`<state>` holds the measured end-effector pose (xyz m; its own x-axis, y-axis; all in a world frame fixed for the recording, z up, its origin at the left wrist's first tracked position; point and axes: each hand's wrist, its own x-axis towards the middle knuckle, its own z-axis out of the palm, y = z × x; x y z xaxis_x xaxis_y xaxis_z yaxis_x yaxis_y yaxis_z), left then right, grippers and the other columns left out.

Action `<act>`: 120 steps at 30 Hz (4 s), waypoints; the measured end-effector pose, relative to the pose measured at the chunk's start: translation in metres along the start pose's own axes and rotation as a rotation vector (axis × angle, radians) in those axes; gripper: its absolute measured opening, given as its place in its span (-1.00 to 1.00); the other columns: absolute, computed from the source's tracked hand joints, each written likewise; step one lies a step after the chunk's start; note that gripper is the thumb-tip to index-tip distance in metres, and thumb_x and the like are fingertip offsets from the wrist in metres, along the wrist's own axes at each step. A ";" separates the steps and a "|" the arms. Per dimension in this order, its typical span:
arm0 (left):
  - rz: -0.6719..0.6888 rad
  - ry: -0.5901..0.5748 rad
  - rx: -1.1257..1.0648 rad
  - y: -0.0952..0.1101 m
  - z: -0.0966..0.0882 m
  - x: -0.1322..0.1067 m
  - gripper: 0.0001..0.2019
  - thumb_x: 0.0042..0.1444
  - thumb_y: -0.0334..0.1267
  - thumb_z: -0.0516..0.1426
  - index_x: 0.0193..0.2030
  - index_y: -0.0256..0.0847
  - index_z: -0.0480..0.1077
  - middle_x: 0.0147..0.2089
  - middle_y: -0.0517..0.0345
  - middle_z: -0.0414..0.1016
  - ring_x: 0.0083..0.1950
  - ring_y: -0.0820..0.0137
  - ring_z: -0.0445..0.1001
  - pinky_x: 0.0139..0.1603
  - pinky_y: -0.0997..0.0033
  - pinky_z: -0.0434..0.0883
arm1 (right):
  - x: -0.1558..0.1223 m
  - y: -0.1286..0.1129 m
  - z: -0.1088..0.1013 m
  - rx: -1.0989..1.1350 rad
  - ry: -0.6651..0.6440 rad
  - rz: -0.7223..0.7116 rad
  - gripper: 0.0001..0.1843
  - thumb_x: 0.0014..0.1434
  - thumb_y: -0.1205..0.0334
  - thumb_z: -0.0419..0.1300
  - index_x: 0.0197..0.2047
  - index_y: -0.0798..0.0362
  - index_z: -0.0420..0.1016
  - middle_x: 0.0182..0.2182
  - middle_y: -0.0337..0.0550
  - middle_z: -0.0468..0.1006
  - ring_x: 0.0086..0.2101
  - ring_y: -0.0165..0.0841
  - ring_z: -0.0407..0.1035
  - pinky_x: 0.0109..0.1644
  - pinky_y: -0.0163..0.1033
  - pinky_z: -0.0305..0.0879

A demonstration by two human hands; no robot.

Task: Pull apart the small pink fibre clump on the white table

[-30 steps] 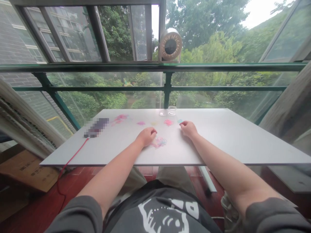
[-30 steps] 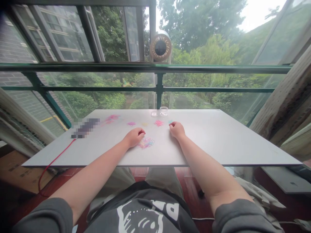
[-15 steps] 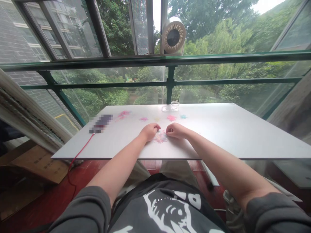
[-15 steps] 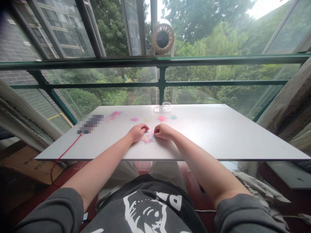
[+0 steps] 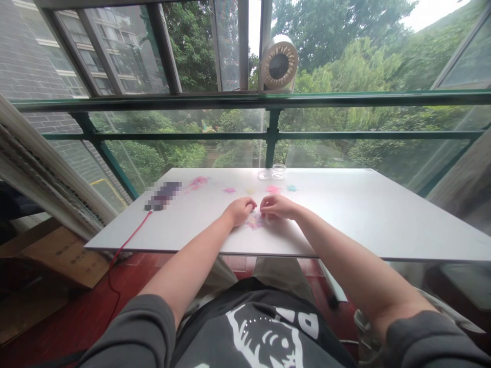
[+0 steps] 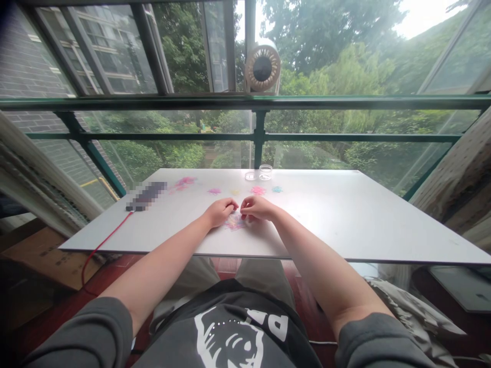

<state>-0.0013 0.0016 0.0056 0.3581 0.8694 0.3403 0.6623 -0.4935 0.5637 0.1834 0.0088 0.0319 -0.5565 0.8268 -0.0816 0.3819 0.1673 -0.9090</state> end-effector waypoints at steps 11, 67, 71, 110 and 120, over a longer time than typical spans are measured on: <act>0.078 0.012 -0.079 0.004 -0.008 -0.002 -0.62 0.12 -0.19 -0.15 -0.43 -0.29 0.43 -0.43 0.16 0.46 -0.37 0.45 0.38 -0.30 0.50 0.28 | 0.017 -0.003 0.010 0.169 0.035 -0.186 -0.68 -0.17 0.06 0.27 -0.48 0.17 0.40 -0.60 -0.27 0.41 -0.64 -0.59 0.11 -0.57 -0.41 -0.01; 0.039 0.189 -0.056 0.002 -0.005 -0.001 -0.82 0.01 -0.22 0.05 -0.35 -0.22 0.43 -0.36 0.16 0.52 -0.32 0.45 0.45 -0.32 0.51 0.35 | 0.019 0.016 0.030 0.066 0.361 -0.236 -0.91 -0.06 0.25 0.07 -0.49 0.09 0.26 -0.68 -0.33 0.33 -0.65 -0.51 0.20 -0.56 -0.40 0.11; 0.042 0.201 -0.081 0.002 -0.005 -0.001 -0.82 0.00 -0.24 0.06 -0.32 -0.22 0.45 -0.35 0.15 0.54 -0.32 0.44 0.46 -0.32 0.52 0.37 | 0.019 0.016 0.030 0.064 0.352 -0.243 -0.91 -0.06 0.25 0.08 -0.49 0.09 0.27 -0.69 -0.32 0.34 -0.66 -0.51 0.20 -0.57 -0.40 0.11; 0.194 0.202 -0.130 0.004 -0.003 -0.001 -0.81 -0.06 -0.42 0.05 -0.33 -0.23 0.47 -0.36 0.18 0.51 -0.40 0.52 0.37 -0.34 0.55 0.34 | 0.018 0.015 0.029 0.056 0.353 -0.249 -0.90 -0.08 0.25 0.09 -0.52 0.10 0.26 -0.70 -0.32 0.34 -0.67 -0.52 0.18 -0.58 -0.41 0.07; 0.091 0.194 -0.138 0.006 -0.005 -0.002 -0.82 -0.02 -0.25 0.10 -0.32 -0.23 0.48 -0.36 0.13 0.54 -0.38 0.47 0.44 -0.32 0.50 0.37 | 0.018 0.016 0.027 0.099 0.371 -0.247 -0.91 -0.10 0.25 0.08 -0.53 0.10 0.27 -0.71 -0.31 0.32 -0.65 -0.52 0.17 -0.58 -0.41 0.09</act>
<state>-0.0015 -0.0036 0.0122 0.2707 0.8070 0.5248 0.5322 -0.5797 0.6170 0.1591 0.0119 0.0047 -0.3132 0.9081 0.2779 0.1890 0.3464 -0.9189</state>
